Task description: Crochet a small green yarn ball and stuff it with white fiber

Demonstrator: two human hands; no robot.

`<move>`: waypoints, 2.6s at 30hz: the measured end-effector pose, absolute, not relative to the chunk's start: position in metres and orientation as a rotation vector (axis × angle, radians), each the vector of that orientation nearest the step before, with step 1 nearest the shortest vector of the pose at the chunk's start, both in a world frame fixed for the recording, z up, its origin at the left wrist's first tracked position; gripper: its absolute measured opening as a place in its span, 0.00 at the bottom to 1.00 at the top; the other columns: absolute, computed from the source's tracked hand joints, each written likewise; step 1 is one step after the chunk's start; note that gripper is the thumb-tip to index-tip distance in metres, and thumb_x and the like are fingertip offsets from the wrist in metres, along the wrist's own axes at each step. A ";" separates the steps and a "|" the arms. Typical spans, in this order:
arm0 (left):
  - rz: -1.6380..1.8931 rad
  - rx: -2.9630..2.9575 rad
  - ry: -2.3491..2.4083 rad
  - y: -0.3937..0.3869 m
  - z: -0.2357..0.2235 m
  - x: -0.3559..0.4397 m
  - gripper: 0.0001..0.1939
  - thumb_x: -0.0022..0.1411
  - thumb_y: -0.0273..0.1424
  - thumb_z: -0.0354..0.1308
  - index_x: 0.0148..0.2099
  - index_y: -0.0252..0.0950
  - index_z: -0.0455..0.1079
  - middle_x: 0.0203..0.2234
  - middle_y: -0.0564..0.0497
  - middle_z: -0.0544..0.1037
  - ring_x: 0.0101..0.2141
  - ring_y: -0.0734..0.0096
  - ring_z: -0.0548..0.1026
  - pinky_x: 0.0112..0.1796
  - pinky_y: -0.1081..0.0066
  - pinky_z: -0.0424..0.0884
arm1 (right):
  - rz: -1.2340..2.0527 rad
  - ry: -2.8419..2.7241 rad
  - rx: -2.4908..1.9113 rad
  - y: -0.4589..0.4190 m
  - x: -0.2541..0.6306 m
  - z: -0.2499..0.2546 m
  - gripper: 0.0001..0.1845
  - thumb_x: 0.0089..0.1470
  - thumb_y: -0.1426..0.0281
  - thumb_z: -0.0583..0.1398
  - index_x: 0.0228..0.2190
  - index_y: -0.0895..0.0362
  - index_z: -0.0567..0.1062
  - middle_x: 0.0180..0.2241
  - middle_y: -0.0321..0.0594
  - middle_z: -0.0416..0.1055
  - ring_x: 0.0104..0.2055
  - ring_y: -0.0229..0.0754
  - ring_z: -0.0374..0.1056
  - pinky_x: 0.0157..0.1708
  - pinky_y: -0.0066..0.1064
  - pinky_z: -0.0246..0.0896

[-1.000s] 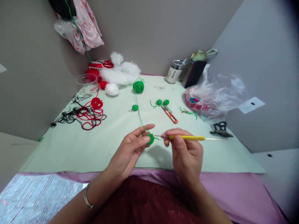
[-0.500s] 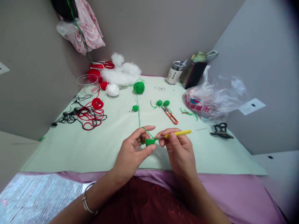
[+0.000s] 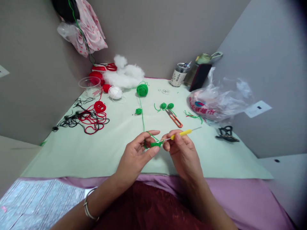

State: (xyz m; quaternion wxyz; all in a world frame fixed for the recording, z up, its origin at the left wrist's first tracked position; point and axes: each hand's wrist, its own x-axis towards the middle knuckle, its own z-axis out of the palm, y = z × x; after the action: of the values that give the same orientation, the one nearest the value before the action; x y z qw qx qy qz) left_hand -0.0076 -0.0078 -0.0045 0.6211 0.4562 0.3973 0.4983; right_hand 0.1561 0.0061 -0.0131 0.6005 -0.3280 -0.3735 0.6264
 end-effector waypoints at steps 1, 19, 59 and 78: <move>1.139 1.046 0.909 -0.008 -0.004 -0.008 0.17 0.62 0.32 0.67 0.54 0.40 0.78 0.33 0.54 0.73 0.38 0.72 0.72 0.42 0.72 0.68 | 1.445 -0.871 -0.758 0.006 0.156 -0.013 0.12 0.60 0.58 0.68 0.33 0.54 0.82 0.31 0.37 0.78 0.28 0.32 0.67 0.33 0.24 0.65; 1.042 0.672 0.742 -0.001 -0.008 -0.011 0.17 0.60 0.33 0.70 0.51 0.38 0.82 0.37 0.50 0.78 0.38 0.72 0.73 0.43 0.74 0.68 | 1.337 -1.006 -0.757 0.000 0.158 -0.008 0.11 0.66 0.61 0.64 0.35 0.54 0.81 0.33 0.37 0.80 0.28 0.34 0.71 0.33 0.27 0.69; 1.203 1.040 0.962 -0.010 -0.018 -0.011 0.16 0.62 0.31 0.70 0.53 0.46 0.81 0.33 0.54 0.75 0.38 0.72 0.72 0.44 0.73 0.67 | 0.874 -1.338 -0.879 -0.017 0.157 -0.010 0.12 0.72 0.70 0.55 0.42 0.52 0.80 0.37 0.37 0.80 0.29 0.36 0.74 0.33 0.33 0.71; 1.085 0.610 0.710 -0.005 0.003 -0.009 0.21 0.56 0.30 0.73 0.54 0.38 0.81 0.29 0.57 0.70 0.20 0.89 0.49 0.20 0.82 0.51 | 0.797 -1.344 -0.822 -0.012 0.155 -0.010 0.13 0.70 0.73 0.57 0.41 0.49 0.82 0.35 0.38 0.77 0.33 0.39 0.72 0.34 0.34 0.70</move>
State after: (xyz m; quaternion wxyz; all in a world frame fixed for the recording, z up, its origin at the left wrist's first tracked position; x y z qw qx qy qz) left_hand -0.0085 -0.0052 0.0030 0.7541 0.2796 0.3254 0.4972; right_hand 0.1555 -0.0115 -0.0099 0.6352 -0.3598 -0.5879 0.3485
